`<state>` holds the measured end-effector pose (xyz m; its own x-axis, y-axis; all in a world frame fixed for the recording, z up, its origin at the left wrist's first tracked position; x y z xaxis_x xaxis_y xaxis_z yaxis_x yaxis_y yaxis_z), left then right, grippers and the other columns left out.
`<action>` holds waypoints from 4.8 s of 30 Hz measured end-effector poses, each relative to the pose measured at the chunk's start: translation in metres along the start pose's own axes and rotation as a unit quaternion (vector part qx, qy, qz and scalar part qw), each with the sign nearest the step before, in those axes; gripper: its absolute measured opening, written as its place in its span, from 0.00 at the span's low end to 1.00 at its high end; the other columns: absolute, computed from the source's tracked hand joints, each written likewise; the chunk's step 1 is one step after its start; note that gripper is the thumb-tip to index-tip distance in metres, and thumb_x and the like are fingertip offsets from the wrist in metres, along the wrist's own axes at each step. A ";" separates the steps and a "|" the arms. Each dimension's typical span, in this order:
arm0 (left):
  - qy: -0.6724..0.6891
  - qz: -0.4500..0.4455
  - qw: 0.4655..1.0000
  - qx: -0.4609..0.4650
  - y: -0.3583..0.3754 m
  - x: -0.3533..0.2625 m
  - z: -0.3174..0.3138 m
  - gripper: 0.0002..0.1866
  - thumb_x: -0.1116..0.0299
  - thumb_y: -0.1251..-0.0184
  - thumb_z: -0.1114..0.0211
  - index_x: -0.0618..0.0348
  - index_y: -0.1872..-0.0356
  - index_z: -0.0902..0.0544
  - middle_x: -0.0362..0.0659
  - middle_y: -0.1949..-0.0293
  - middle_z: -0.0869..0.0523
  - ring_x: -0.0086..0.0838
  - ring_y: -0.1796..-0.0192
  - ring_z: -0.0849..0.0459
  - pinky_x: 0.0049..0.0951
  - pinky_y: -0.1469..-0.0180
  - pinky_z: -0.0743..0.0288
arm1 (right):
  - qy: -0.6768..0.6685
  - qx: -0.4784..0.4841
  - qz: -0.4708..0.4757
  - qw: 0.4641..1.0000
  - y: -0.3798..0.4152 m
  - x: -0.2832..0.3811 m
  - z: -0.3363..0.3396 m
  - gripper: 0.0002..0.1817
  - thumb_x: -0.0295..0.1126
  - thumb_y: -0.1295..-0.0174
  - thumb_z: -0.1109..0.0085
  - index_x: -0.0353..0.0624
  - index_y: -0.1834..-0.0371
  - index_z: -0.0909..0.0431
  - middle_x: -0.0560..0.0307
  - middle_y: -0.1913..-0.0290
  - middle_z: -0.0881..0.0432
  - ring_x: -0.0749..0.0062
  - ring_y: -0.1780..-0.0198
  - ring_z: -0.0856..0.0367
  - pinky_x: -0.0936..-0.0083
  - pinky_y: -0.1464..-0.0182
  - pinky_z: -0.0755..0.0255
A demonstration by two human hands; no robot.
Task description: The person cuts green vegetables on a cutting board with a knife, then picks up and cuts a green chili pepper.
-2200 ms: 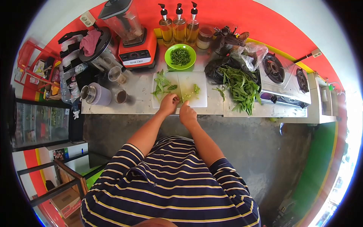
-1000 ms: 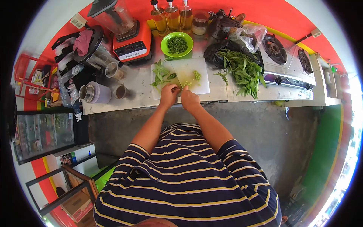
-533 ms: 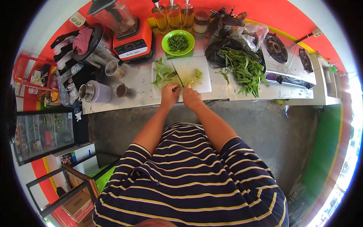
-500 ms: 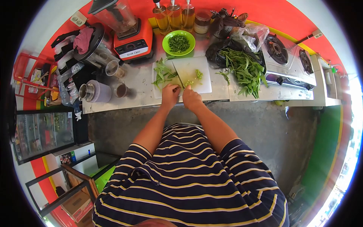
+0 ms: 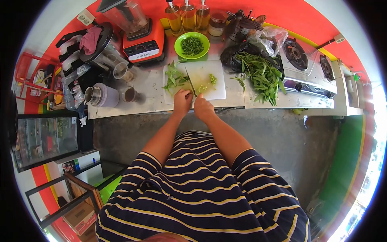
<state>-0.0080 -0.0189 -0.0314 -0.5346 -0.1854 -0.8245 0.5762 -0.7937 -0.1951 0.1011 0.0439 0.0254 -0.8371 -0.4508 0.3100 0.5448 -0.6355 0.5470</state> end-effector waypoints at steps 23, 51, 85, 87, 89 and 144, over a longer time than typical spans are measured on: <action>-0.023 0.174 0.983 -0.057 0.055 0.026 0.115 0.14 0.78 0.39 0.38 0.62 0.53 0.12 0.51 0.53 0.10 0.38 0.55 0.10 0.34 0.49 0.19 | -0.004 0.010 0.113 0.994 0.023 -0.087 0.038 0.21 0.51 0.36 0.35 0.54 0.44 0.16 0.49 0.47 0.13 0.48 0.44 0.16 0.54 0.43 0.23; -0.277 0.018 0.941 0.191 -0.041 0.018 0.115 0.14 0.75 0.43 0.27 0.48 0.55 0.14 0.43 0.49 0.24 0.43 0.43 0.22 0.42 0.42 0.24 | -0.247 -0.147 0.029 0.958 0.111 -0.138 0.085 0.16 0.41 0.38 0.32 0.39 0.56 0.17 0.45 0.75 0.19 0.50 0.72 0.21 0.59 0.66 0.30; 0.170 0.173 0.970 -0.006 0.005 -0.029 0.127 0.05 0.73 0.26 0.37 0.65 0.56 0.19 0.42 0.64 0.14 0.24 0.60 0.14 0.27 0.55 0.22 | -0.101 -0.048 0.170 0.979 0.024 -0.160 0.062 0.19 0.40 0.39 0.32 0.40 0.50 0.16 0.38 0.65 0.13 0.42 0.60 0.14 0.55 0.54 0.23; 0.146 0.172 0.974 0.006 0.000 -0.025 0.113 0.06 0.73 0.27 0.37 0.65 0.56 0.19 0.42 0.64 0.13 0.24 0.61 0.14 0.27 0.55 0.22 | -0.089 -0.044 0.139 0.985 0.022 -0.158 0.068 0.18 0.40 0.38 0.33 0.39 0.53 0.16 0.37 0.67 0.14 0.42 0.60 0.14 0.54 0.54 0.23; 0.097 0.176 0.979 0.038 -0.004 -0.027 0.100 0.07 0.73 0.30 0.35 0.65 0.56 0.17 0.43 0.65 0.12 0.26 0.61 0.14 0.29 0.57 0.21 | -0.093 -0.046 0.141 0.985 0.023 -0.155 0.071 0.17 0.40 0.38 0.33 0.38 0.54 0.16 0.36 0.67 0.14 0.41 0.60 0.14 0.54 0.55 0.23; -0.189 0.302 0.921 0.160 -0.063 -0.015 -0.035 0.04 0.69 0.48 0.24 0.48 0.70 0.10 0.43 0.64 0.08 0.36 0.59 0.09 0.37 0.56 0.17 | -0.009 -0.006 -0.006 1.000 -0.004 -0.042 0.004 0.24 0.21 0.37 0.42 0.31 0.41 0.39 0.28 0.48 0.17 0.37 0.45 0.15 0.53 0.44 0.19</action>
<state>-0.0148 0.0542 -0.0258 -0.3892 -0.7890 -0.4754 0.6598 -0.5989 0.4538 0.1343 0.0682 0.0133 -0.8439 -0.4319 0.3182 0.5358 -0.6476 0.5418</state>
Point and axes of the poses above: each hand's wrist, its own y-axis away from the middle knuckle, its own z-axis out of the back of the hand, x = y × z, the point moved 2 cm from there along -y, towards the middle knuckle
